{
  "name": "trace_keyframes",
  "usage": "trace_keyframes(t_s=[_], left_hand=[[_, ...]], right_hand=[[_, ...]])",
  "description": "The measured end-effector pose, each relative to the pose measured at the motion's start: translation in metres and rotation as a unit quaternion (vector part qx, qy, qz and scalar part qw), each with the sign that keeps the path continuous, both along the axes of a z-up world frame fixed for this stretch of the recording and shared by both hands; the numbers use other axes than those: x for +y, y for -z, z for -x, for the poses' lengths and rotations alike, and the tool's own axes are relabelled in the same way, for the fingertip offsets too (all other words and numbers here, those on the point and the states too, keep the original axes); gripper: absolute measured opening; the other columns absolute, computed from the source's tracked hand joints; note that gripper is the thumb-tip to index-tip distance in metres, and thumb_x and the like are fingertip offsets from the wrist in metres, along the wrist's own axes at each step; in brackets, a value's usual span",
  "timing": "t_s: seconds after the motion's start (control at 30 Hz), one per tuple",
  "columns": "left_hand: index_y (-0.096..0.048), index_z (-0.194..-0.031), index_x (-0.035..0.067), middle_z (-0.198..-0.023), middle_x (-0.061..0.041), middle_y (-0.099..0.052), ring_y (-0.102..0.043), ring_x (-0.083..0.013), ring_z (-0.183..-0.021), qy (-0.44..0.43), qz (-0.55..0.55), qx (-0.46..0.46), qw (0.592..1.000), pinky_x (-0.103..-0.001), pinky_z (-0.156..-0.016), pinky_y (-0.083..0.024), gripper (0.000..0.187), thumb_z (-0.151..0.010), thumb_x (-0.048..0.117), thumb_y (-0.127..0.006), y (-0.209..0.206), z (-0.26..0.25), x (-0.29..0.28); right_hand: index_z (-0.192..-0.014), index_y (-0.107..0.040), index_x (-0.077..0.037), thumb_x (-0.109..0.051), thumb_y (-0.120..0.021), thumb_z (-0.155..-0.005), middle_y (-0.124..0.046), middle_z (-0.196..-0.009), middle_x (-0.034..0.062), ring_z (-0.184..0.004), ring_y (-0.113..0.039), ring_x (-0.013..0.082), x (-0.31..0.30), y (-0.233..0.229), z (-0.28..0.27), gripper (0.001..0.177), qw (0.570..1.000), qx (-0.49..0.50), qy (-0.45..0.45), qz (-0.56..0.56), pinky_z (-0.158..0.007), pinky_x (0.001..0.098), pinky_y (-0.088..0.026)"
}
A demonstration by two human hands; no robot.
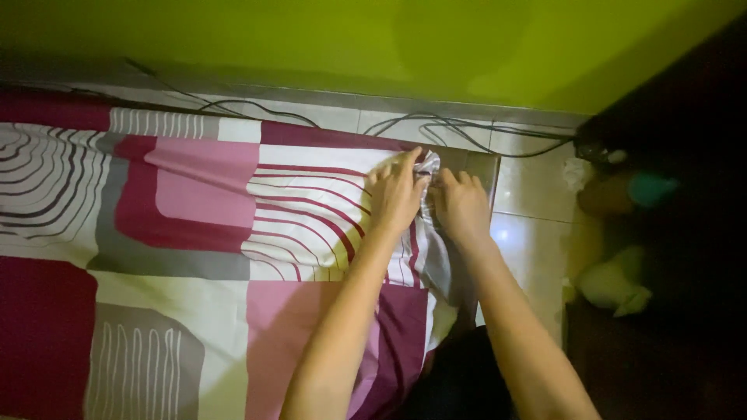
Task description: Smoothing out and folding a large patterned bedsheet on a mattress.
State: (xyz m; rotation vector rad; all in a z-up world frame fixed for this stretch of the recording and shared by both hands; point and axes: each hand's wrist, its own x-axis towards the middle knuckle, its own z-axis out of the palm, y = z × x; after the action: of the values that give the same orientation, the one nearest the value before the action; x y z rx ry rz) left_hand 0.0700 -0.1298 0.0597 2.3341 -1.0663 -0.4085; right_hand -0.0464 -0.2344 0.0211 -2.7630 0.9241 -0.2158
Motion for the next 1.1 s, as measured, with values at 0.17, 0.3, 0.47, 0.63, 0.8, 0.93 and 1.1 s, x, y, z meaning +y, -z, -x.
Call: trace_keyframes(t_s=[0.17, 0.3, 0.47, 0.63, 0.8, 0.93, 1.1], left_hand=[[-0.033, -0.16, 0.012, -0.142, -0.026, -0.059, -0.055, -0.0434, -0.133, 0.025, 0.021, -0.009, 0.999, -0.063, -0.114, -0.03, 0.063, -0.103, 0.011, -0.059, -0.029, 0.0, 0.022], [-0.042, -0.156, 0.016, -0.136, -0.012, -0.062, -0.056, -0.0308, -0.13, 0.038, 0.034, -0.186, 0.981, -0.056, -0.111, -0.037, 0.06, -0.1, 0.02, -0.063, 0.014, -0.026, 0.048], [-0.055, -0.148, 0.024, -0.14, -0.012, -0.059, -0.054, -0.0307, -0.132, 0.081, 0.046, -0.275, 0.957, -0.058, -0.108, -0.038, 0.068, -0.086, 0.044, -0.075, -0.01, -0.007, 0.089], [-0.046, -0.156, 0.025, -0.15, -0.016, -0.051, -0.049, -0.0344, -0.137, 0.172, 0.083, -0.281, 0.94, -0.06, -0.11, -0.035, 0.089, -0.088, 0.082, -0.037, -0.014, 0.065, 0.155], [-0.047, -0.151, 0.015, -0.169, -0.013, -0.022, -0.019, -0.0333, -0.153, 0.242, -0.111, -0.132, 0.955, -0.058, -0.121, -0.013, 0.079, -0.1, 0.073, -0.029, -0.027, 0.124, 0.206], [-0.071, -0.102, 0.011, -0.159, -0.021, -0.042, -0.035, -0.0418, -0.148, 0.18, -0.036, -0.074, 0.98, -0.061, -0.121, -0.023, 0.009, -0.096, 0.017, -0.069, -0.05, 0.138, 0.196], [-0.068, -0.098, 0.007, -0.156, -0.014, -0.048, -0.036, -0.0353, -0.15, 0.146, -0.046, -0.036, 0.988, -0.062, -0.124, -0.017, 0.01, -0.099, 0.013, -0.06, -0.051, 0.146, 0.191]], right_hand=[[-0.102, -0.064, -0.011, -0.012, -0.078, -0.083, -0.064, -0.096, 0.0157, -0.096, -0.064, 0.0398, -0.02, 0.029, 0.009, 0.024, 0.981, -0.096, 0.092, -0.138, -0.09, 0.0445, -0.051], [-0.093, -0.061, -0.012, -0.015, -0.076, -0.09, -0.06, -0.09, 0.0115, -0.088, -0.062, 0.0358, -0.032, 0.017, 0.026, 0.016, 0.986, -0.104, 0.125, -0.038, -0.08, 0.0442, -0.052], [-0.093, -0.059, -0.011, -0.013, -0.07, -0.092, -0.06, -0.093, 0.0098, -0.089, -0.062, 0.0334, -0.029, 0.006, 0.019, 0.011, 0.99, -0.086, 0.114, 0.021, -0.08, 0.0423, -0.051], [-0.104, -0.066, -0.012, -0.007, -0.072, -0.085, -0.067, -0.101, 0.009, -0.094, -0.064, 0.0275, -0.031, 0.013, 0.019, 0.021, 0.995, -0.016, 0.045, 0.092, -0.079, 0.0356, -0.051], [-0.101, -0.061, -0.009, -0.008, -0.053, -0.096, -0.062, -0.088, 0.0143, -0.077, -0.054, 0.0353, -0.026, 0.0, 0.02, 0.009, 0.982, -0.085, -0.129, 0.107, -0.073, 0.0459, -0.044], [-0.114, -0.067, -0.009, -0.008, -0.053, -0.092, -0.064, -0.093, 0.0167, -0.086, -0.057, 0.0392, -0.025, -0.021, 0.018, 0.026, 0.992, -0.027, -0.12, 0.016, -0.076, 0.0491, -0.046], [-0.127, -0.068, -0.006, -0.044, -0.049, -0.104, -0.068, -0.115, 0.0253, -0.118, -0.054, 0.0403, -0.031, -0.029, 0.024, 0.049, 0.977, 0.113, -0.066, -0.166, -0.104, 0.0491, -0.038]])
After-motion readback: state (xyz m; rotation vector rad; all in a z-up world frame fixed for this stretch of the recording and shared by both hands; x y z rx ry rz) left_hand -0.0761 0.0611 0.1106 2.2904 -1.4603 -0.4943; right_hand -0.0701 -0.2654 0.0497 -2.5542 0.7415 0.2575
